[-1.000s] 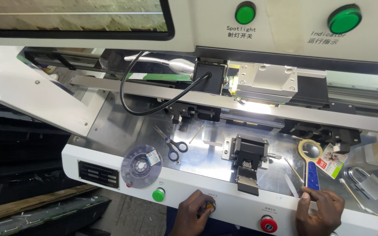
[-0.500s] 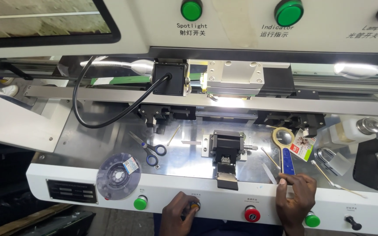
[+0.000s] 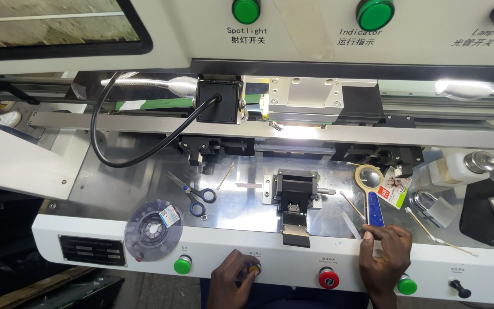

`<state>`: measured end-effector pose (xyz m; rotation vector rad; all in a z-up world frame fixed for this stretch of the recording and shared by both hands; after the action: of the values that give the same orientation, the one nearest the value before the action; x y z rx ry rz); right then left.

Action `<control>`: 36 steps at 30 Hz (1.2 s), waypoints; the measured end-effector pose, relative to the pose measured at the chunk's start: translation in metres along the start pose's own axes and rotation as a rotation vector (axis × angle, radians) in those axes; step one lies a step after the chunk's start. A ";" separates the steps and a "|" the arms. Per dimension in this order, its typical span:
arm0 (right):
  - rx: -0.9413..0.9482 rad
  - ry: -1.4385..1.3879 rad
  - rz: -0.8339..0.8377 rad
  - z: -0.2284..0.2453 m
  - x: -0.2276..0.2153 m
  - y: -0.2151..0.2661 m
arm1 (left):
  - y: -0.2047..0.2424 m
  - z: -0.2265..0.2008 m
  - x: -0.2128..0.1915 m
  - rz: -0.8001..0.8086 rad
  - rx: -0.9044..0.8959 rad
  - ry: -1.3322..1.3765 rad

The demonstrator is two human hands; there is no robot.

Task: Preparing and aligning a Chip-on-Film (COF) component on a bonding machine for electronics repair.

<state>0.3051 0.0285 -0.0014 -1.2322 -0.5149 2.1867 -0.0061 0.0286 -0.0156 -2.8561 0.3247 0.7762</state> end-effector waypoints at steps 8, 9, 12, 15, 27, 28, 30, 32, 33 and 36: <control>-0.052 -0.040 -0.039 0.007 -0.003 -0.005 | -0.002 -0.004 -0.001 -0.025 0.074 0.003; -0.042 -0.037 -0.034 0.009 -0.004 -0.007 | -0.002 -0.006 -0.002 -0.015 0.068 0.003; -0.065 -0.053 -0.043 0.012 -0.007 -0.010 | -0.004 -0.010 -0.003 0.010 0.048 0.010; -0.075 -0.077 -0.043 0.012 -0.008 -0.012 | -0.005 -0.014 -0.002 0.024 0.050 -0.005; -0.100 -0.097 -0.057 0.000 -0.007 -0.009 | -0.007 -0.023 -0.001 0.023 0.034 -0.005; -0.100 -0.100 -0.058 0.000 -0.007 -0.009 | -0.007 -0.024 -0.001 0.027 0.028 -0.004; -0.097 -0.105 -0.059 0.001 -0.008 -0.010 | -0.008 -0.025 -0.002 0.034 0.022 -0.005; -0.100 -0.103 -0.057 0.003 -0.009 -0.011 | -0.008 -0.024 -0.001 0.037 0.032 -0.012; -0.101 -0.109 -0.054 0.001 -0.008 -0.010 | -0.008 -0.025 -0.001 0.033 0.027 -0.017; -0.112 -0.101 -0.052 0.000 -0.007 -0.008 | -0.009 -0.025 -0.002 0.027 0.018 -0.012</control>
<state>0.3104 0.0298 0.0082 -1.1566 -0.7119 2.2094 0.0068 0.0318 0.0075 -2.8347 0.3676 0.7902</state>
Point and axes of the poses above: each hand's wrist, its own y-axis away from the middle knuckle, its own x-axis out of the palm, z = x × y, the point moved 3 cm from there along -y, towards the middle knuckle, and after that the axes turned 3 degrees about z, right-handed, at the moved point
